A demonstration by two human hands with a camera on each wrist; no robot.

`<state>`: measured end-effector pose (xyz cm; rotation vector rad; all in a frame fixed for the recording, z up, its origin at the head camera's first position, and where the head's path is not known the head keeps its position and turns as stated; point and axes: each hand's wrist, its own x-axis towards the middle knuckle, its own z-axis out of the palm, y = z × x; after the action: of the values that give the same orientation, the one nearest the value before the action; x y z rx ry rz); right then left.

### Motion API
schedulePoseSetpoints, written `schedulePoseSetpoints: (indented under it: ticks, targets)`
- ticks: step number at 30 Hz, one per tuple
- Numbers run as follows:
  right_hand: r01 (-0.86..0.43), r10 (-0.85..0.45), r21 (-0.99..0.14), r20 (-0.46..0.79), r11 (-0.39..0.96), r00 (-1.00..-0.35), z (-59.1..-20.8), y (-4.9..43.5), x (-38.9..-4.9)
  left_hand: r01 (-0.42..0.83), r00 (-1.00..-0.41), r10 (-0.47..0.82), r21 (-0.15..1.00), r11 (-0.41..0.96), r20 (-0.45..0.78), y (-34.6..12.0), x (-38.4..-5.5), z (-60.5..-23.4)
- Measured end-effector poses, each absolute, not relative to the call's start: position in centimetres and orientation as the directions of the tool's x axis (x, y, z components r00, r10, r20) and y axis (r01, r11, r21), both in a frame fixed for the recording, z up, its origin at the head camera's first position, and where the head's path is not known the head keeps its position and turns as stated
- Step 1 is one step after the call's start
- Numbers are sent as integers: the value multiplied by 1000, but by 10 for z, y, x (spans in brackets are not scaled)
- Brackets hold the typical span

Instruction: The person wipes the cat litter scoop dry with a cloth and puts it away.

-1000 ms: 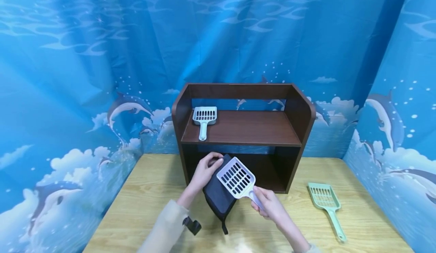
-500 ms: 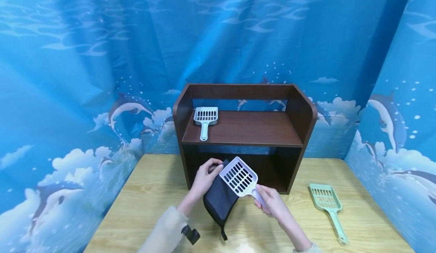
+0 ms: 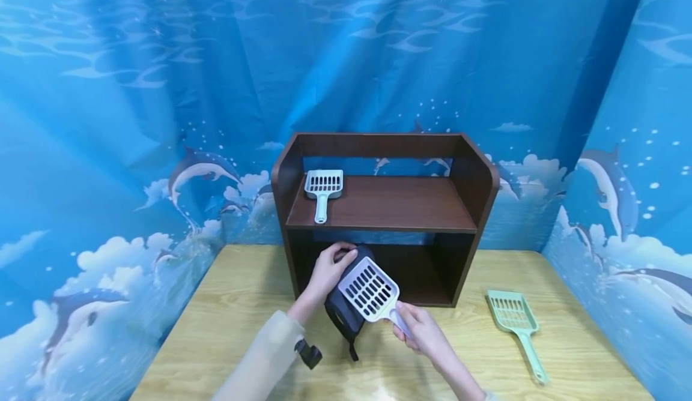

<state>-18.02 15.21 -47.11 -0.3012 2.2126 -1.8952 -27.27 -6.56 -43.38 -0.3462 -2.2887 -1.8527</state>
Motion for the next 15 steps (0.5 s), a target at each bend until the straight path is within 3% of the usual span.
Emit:
schedulePoseSetpoints:
  ticks: [15]
  targets:
    - [-12, -259, -989, -27, 149, -966, -466, 159, -188, 210, -978, 67, 951, 227, 200, -75, -258, -440]
